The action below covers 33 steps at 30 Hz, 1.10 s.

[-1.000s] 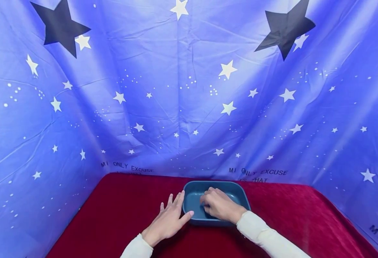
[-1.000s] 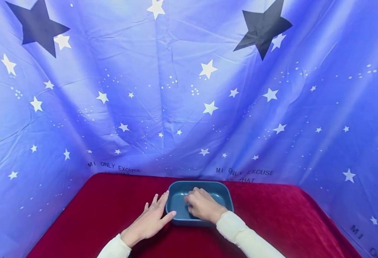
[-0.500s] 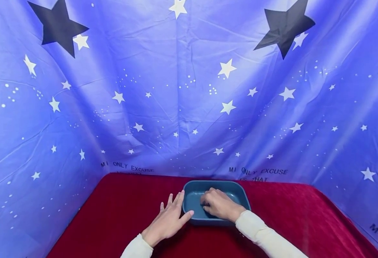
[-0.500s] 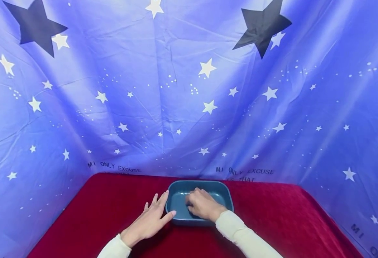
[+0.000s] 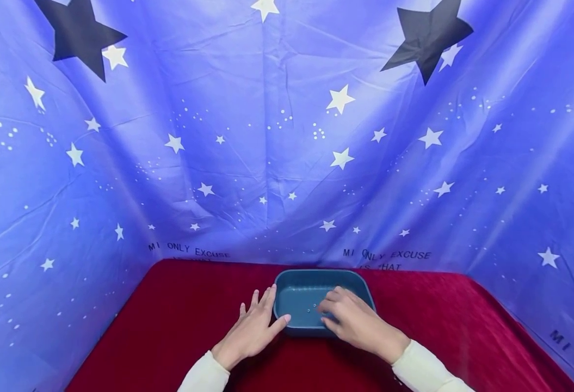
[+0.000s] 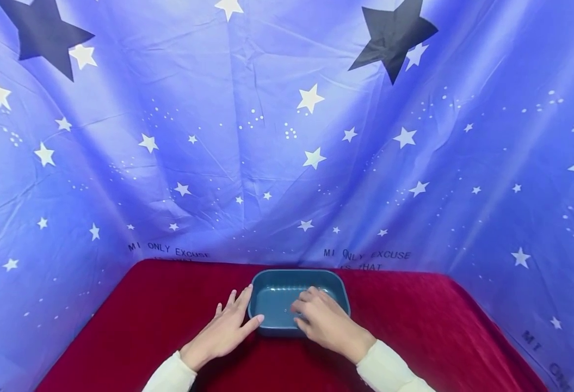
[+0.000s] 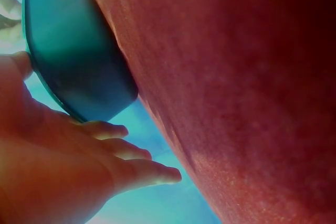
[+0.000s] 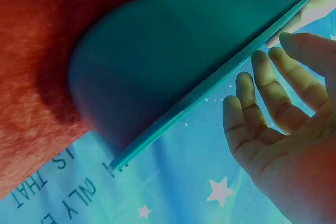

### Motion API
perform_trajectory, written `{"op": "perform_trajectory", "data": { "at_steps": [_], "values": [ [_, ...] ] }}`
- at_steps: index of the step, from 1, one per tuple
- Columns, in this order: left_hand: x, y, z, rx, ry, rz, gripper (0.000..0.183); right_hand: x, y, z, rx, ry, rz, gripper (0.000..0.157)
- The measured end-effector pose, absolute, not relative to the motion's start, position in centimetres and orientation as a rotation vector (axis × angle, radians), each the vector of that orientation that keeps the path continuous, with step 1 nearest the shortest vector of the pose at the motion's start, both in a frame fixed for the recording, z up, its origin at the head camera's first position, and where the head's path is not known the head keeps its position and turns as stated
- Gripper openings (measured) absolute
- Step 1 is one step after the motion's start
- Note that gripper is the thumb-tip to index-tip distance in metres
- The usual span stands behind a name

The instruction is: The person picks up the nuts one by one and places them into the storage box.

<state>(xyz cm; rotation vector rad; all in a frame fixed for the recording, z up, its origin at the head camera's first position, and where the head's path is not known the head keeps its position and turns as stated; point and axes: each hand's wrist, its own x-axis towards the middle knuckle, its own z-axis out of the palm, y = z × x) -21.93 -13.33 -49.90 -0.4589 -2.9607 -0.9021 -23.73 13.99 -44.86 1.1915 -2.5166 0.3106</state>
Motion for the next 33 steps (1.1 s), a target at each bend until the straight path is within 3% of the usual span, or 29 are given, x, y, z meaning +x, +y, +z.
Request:
{"op": "perform_trajectory", "data": {
  "at_steps": [12, 33],
  "values": [
    [-21.9, -13.2, -49.9, -0.458, -2.967, -0.893, 0.097, -19.0, 16.1, -45.7, 1.297, -2.308, 0.375, 0.020],
    [-21.6, -13.0, -49.9, -0.429, -2.975, -0.898, 0.086, -16.1, 16.1, -50.3, 1.669, -2.435, 0.150, 0.009]
  ]
}}
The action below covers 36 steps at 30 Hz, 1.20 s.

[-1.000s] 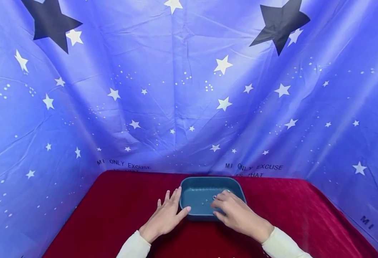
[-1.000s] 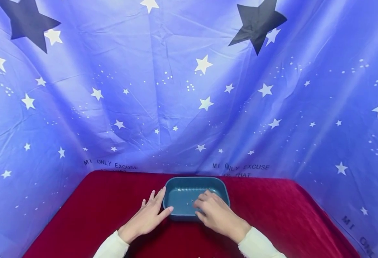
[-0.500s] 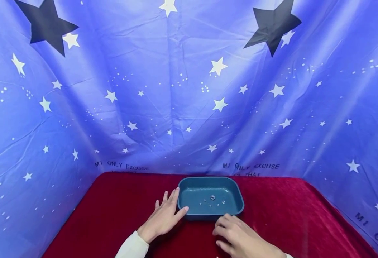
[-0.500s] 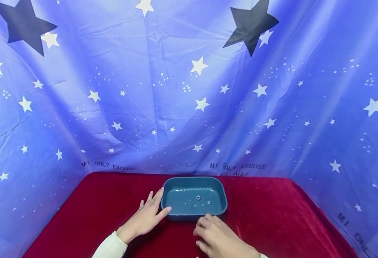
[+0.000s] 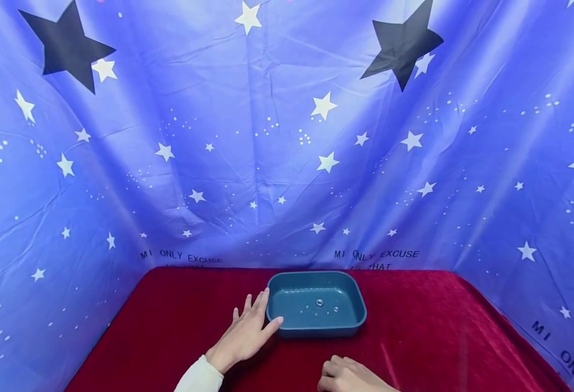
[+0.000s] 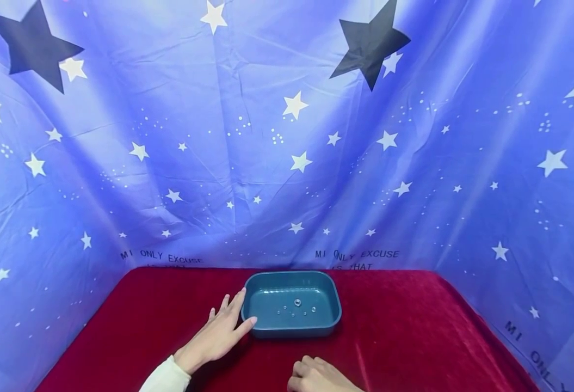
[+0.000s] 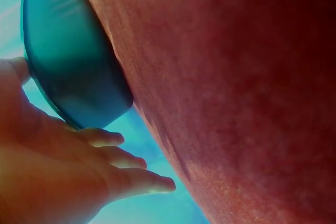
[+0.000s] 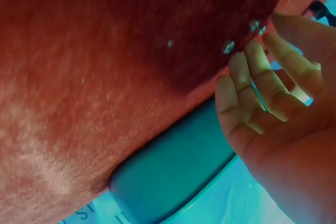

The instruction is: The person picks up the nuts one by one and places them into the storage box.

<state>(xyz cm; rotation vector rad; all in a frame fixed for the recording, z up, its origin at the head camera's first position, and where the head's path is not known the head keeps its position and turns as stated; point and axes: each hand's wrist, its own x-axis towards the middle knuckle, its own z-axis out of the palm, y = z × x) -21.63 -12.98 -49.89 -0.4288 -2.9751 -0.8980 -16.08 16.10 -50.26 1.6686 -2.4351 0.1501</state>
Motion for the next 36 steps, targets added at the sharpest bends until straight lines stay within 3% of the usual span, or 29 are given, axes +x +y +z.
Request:
{"op": "perform_trajectory", "data": {
  "at_steps": [12, 19, 28, 33, 36],
  "values": [
    [-21.4, -13.1, -50.1, -0.413, -2.975, -0.905, 0.089, -15.8, 15.6, -51.1, 1.682, -2.310, 0.040, 0.003],
    [-21.5, -13.2, -50.1, -0.421, -2.967, -0.906, 0.092, -15.6, 15.5, -50.6, 1.678, -2.456, 0.068, 0.017],
    [-21.7, -13.1, -49.9, -0.436, -2.960, -0.902, 0.092, -16.3, 15.4, -48.8, 1.616, -2.324, 0.080, 0.005],
    [-21.6, -13.0, -49.9, -0.431, -2.959, -0.905, 0.088, -17.0, 15.2, -46.4, 1.518, -2.201, 0.141, 0.022],
    [-21.6, -12.9, -49.9, -0.432, -2.961, -0.909, 0.087, -17.7, 15.0, -45.1, 1.457, -2.211, 0.162, 0.022]
  ]
}}
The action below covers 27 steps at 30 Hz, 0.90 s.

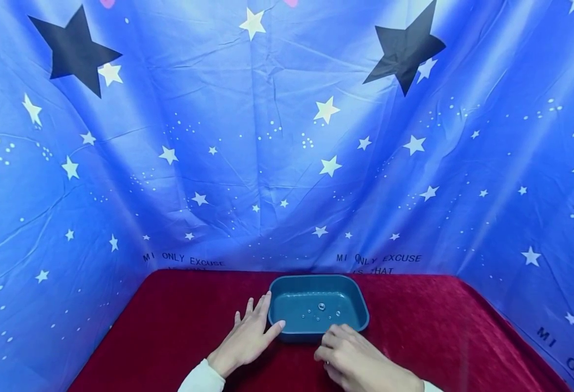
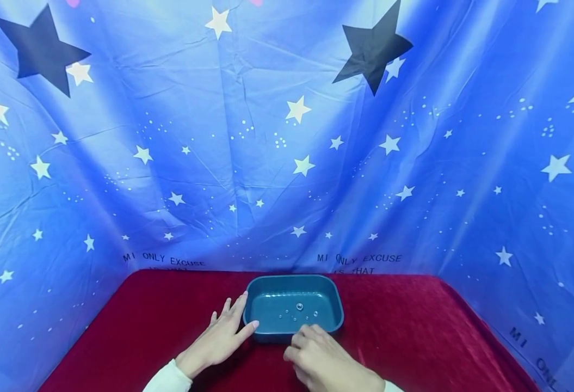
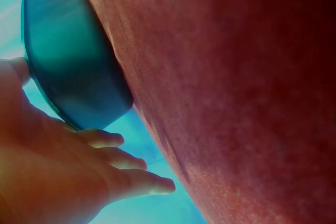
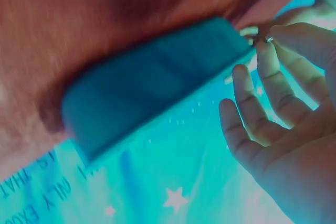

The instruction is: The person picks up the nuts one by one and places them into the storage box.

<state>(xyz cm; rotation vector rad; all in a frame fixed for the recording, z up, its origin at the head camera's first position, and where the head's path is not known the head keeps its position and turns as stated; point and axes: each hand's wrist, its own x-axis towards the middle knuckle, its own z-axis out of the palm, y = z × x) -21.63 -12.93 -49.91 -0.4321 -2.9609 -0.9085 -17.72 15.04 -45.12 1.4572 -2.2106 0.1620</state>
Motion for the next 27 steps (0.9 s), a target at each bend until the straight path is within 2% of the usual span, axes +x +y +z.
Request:
{"op": "perform_trajectory", "data": {
  "at_steps": [11, 18, 27],
  "values": [
    [-21.6, -13.0, -49.8, -0.442, -2.971, -0.919, 0.087, -23.2, 14.3, -43.9, 1.243, -2.420, 0.243, 0.019],
    [-21.8, -13.0, -49.8, -0.439, -2.975, -0.916, 0.087, -25.9, 13.8, -45.0, 1.247, -2.490, 0.229, 0.014],
    [-22.0, -12.9, -50.2, -0.432, -2.977, -0.891, 0.086, -28.5, 13.2, -47.2, 1.271, -2.521, 0.268, 0.014]
  ]
}}
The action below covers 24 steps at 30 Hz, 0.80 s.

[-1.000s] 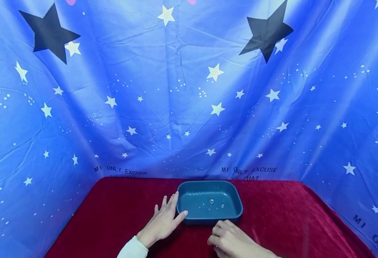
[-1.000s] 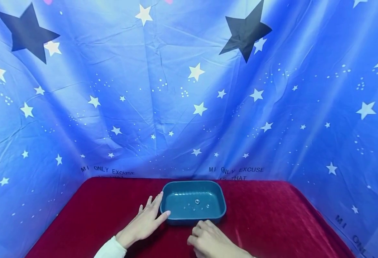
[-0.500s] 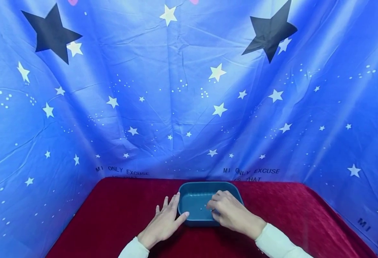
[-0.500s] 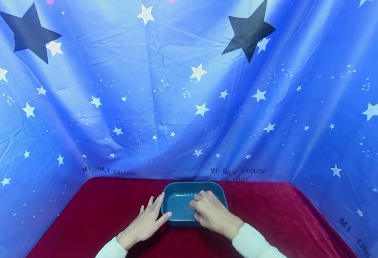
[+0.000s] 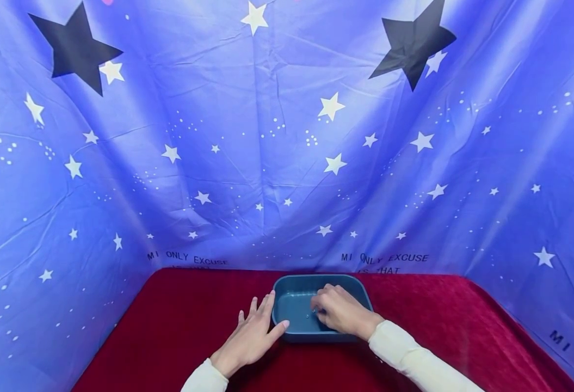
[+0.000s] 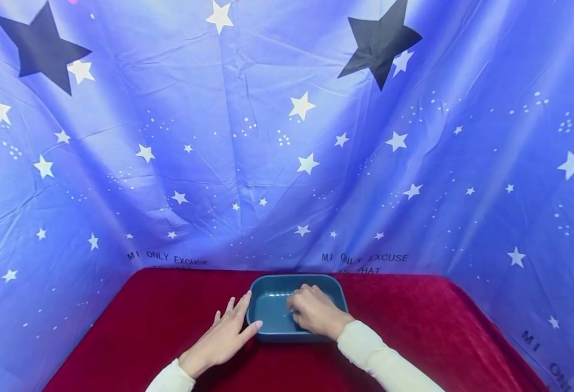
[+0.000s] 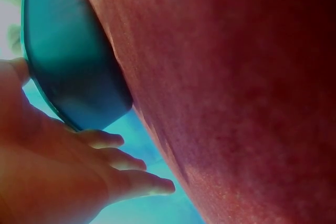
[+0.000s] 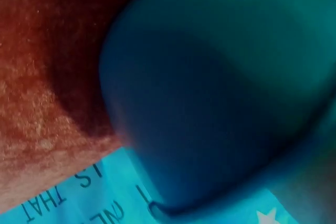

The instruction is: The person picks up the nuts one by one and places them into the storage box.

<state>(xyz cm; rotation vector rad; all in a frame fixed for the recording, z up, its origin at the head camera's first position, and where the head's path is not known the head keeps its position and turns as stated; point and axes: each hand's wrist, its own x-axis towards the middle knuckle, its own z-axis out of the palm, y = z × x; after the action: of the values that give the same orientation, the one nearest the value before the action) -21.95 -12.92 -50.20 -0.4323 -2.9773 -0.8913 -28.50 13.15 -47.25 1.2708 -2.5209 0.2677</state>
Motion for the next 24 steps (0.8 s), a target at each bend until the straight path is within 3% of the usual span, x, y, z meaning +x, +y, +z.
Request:
{"op": "perform_trajectory", "data": {
  "at_steps": [13, 24],
  "values": [
    [-21.9, -12.7, -50.1, -0.439, -2.991, -0.911, 0.089, -29.3, 13.2, -48.1, 1.273, -2.654, 0.329, 0.021],
    [-21.9, -13.1, -50.2, -0.440, -2.980, -0.884, 0.095, -27.1, 13.7, -46.0, 1.190, -2.563, 0.310, 0.011]
  ]
}}
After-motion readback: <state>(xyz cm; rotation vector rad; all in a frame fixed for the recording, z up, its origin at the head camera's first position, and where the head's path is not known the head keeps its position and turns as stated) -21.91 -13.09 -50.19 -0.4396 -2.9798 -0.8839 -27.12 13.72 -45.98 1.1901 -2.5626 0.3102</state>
